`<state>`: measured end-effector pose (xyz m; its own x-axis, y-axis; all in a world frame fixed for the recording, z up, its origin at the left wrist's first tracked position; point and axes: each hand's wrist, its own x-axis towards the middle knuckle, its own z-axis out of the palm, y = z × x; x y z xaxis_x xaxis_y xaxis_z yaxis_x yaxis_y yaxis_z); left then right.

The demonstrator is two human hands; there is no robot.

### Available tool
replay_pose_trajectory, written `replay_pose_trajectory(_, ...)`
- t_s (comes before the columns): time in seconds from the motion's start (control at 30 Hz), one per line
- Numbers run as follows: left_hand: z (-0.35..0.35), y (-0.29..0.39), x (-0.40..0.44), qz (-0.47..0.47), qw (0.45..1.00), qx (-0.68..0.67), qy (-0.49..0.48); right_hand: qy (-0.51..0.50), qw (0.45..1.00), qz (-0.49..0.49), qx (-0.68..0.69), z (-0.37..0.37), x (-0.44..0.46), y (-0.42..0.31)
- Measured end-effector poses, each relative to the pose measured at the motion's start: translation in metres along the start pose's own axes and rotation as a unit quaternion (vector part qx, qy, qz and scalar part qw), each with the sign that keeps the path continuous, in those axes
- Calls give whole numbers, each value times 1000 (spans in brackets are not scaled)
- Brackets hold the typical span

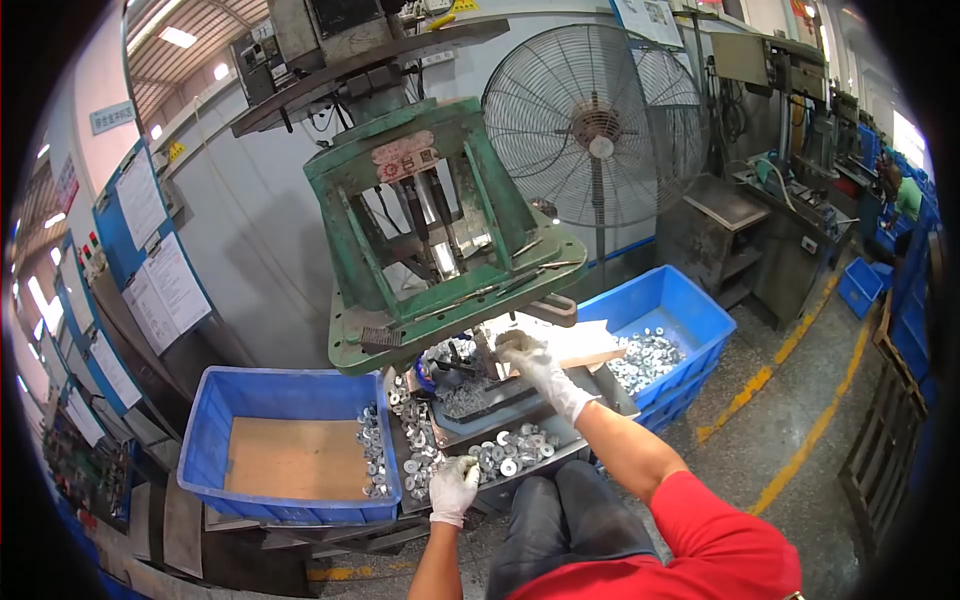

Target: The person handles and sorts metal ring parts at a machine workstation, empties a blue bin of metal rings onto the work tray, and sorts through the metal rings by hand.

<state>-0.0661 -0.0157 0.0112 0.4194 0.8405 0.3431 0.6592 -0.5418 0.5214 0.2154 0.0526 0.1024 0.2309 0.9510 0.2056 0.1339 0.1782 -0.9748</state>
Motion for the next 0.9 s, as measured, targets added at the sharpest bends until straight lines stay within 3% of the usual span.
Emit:
replay_pose_trajectory(0.07,-2,4,-1,-6,1000,-16,8,62,997,-41,-15,4,-11,-11)
replay_pose_trajectory(0.17,-20,18,-6,27,984,-79,158,63,996,-67,-6,7,-10,-8)
replay_pose_trajectory(0.23,-42,13,-10,41,972,79,219,42,995,-64,-62,3,-10,-6)
replay_pose_trajectory(0.4,-68,-10,-21,-25,954,276,112,17,989,-86,-120,1,3,2)
replay_pose_trajectory(0.5,-51,-7,-20,-69,947,307,72,29,994,32,-103,6,15,-11)
replay_pose_trajectory(0.57,-44,-7,-15,-70,961,257,74,27,995,-18,-99,9,36,6)
replay_pose_trajectory(0.6,-40,-10,-13,-58,968,226,89,8,972,-32,-234,3,44,6)
replay_pose_trajectory(0.67,-37,-10,-12,-67,977,180,90,30,977,-26,-208,2,46,7)
replay_pose_trajectory(0.7,-35,-9,-13,-85,980,163,77,26,970,57,-236,0,34,-19)
replay_pose_trajectory(0.83,-28,-27,-18,-32,989,83,115,101,987,-51,-113,-8,5,-20)
replay_pose_trajectory(0.87,-26,-31,-20,-37,991,64,116,33,995,45,-85,-16,-14,-31)
replay_pose_trajectory(0.9,-24,-34,-20,-42,991,47,120,-68,987,54,-137,-25,-24,-26)
